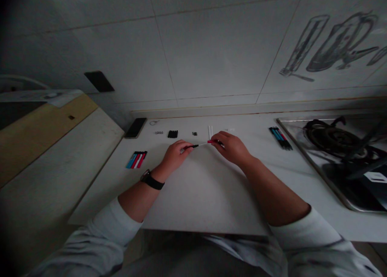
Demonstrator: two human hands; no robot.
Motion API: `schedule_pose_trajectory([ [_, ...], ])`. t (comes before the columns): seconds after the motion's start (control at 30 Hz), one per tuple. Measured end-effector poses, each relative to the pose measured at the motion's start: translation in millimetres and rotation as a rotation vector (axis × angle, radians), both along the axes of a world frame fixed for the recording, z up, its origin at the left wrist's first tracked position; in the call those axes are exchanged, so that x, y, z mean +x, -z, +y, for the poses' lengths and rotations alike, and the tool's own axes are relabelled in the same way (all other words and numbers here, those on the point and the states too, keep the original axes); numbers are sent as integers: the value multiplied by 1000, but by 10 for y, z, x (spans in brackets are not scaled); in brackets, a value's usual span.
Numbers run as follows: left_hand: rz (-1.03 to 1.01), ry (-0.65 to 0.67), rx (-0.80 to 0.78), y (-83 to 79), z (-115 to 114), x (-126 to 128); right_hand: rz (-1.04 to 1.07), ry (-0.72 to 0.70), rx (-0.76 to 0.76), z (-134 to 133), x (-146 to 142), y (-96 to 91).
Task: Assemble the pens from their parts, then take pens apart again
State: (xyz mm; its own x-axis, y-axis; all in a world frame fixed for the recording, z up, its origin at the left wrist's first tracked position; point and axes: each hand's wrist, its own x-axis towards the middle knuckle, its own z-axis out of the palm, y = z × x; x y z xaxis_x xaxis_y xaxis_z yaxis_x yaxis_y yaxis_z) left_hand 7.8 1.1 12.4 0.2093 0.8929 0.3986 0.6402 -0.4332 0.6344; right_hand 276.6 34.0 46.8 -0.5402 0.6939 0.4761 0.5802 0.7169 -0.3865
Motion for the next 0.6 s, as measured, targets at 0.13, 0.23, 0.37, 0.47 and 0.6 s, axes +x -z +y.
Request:
schedule_pose_trajectory([
  [0.13, 6, -8, 3, 8, 8, -3, -1, 6, -2, 3, 5, 3],
  [0.23, 2, -12, 10, 17, 16, -6, -3, 10, 4, 3, 9, 3],
  [0.37, -8, -27, 28, 18, 19, -13, -1, 21, 28, 6, 13, -1],
  [0.47, -11, -24, 43, 26, 23, -25, -4, 47, 49, 18, 20, 5],
  [0.6, -14, -29, 46, 44, 27, -33, -13, 67, 60, 34, 26, 20],
])
